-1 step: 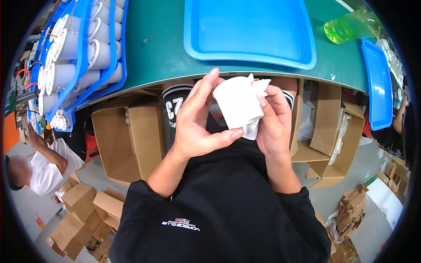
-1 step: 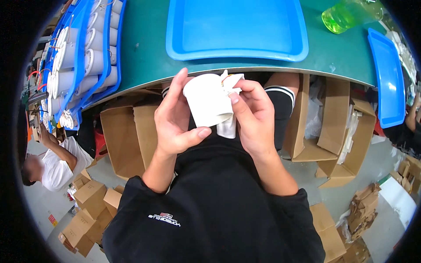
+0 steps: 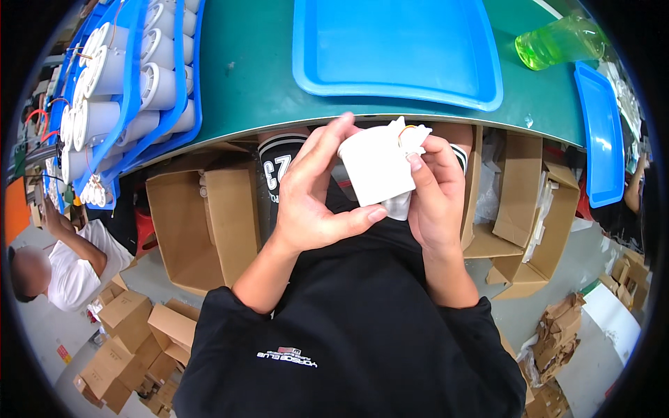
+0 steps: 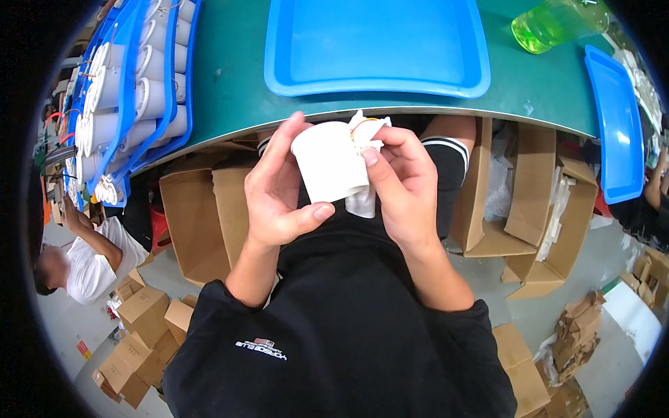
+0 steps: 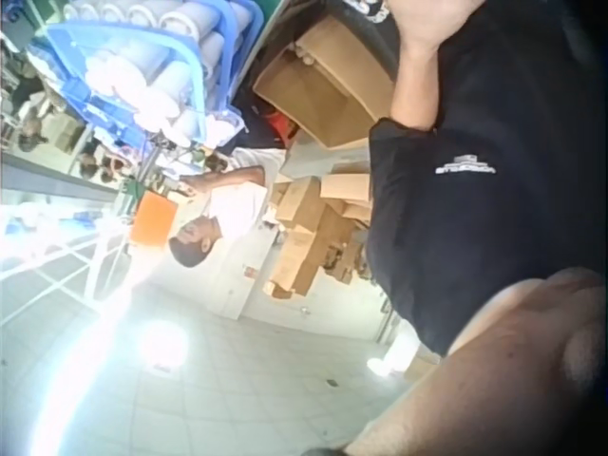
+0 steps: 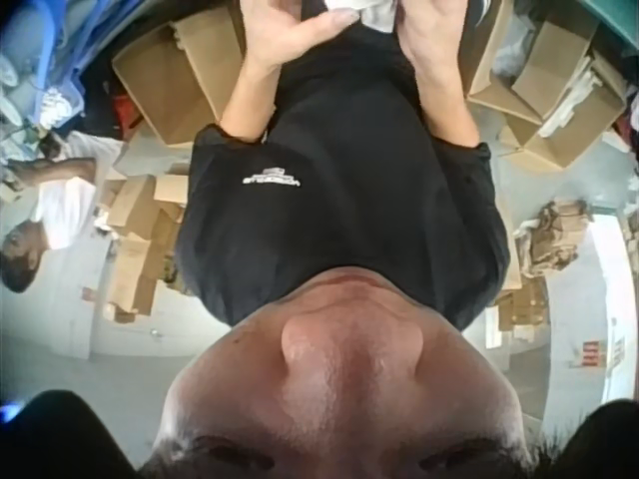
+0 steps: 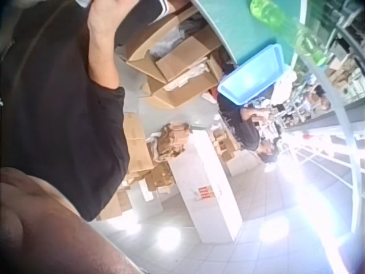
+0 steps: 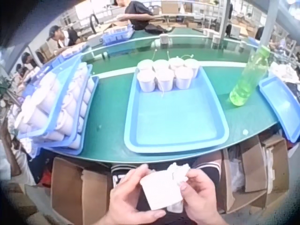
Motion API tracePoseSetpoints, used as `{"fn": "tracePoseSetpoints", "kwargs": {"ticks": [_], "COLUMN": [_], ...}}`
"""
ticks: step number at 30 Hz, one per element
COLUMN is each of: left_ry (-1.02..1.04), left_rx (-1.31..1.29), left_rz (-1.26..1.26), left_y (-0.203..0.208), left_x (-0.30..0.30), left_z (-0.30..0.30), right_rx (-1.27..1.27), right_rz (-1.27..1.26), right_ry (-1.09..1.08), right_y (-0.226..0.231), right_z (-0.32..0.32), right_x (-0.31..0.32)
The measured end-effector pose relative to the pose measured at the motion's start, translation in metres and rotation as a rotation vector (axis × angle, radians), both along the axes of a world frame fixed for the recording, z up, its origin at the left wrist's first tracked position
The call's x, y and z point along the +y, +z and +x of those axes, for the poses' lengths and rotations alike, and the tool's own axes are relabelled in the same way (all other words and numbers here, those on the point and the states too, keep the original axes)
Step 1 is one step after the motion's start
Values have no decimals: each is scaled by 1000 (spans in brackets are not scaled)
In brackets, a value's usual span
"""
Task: Wipe down electronic components using a cloth on an assembly line.
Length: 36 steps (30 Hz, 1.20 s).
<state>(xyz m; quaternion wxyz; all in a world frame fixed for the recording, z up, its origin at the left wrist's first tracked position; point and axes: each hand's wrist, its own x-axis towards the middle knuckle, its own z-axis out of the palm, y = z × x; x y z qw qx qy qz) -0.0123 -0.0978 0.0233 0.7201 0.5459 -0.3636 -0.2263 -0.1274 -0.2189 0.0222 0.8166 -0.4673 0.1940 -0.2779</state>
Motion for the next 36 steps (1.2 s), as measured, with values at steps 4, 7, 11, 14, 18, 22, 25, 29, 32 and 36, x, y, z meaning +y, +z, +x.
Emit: {"fn": "tracePoseSetpoints", "kwargs": {"ticks": [4,7,11,14,18,22,25,29,32,36], "left_ry": [26,64,68,21,-15,-1,-79,-112,-46,-144], "left_rx": [-418,-524,-521,-587,-496,-415,-372,-346,-185,-327], "left_rz": [305,369,438,486,559,549,567,594,649,523], "left_y": [16,25,37,38,34,24,20,14,25,-11], "left_x": [4,8,9,10,10,3,-5,-4,20,-3], "left_z": [12,13,11,11,8,4,9,21,17,14], "right_rx": [-34,-40,-18,15,140,175,212,211,205,245], "right_rz": [-149,-208,-321,-415,-475,-507,-536,-558,-685,-566], "right_ry": [-47,-12,8,-6,24,13,34,85,197,250], "right_y": [0,2,1,-1,-3,-10,-12,-15,-9,-32], "right_z": [3,6,6,6,4,0,-1,9,12,-9], "right_x": [-2,-3,-5,-6,-7,-11,-18,-18,-7,-25]}}
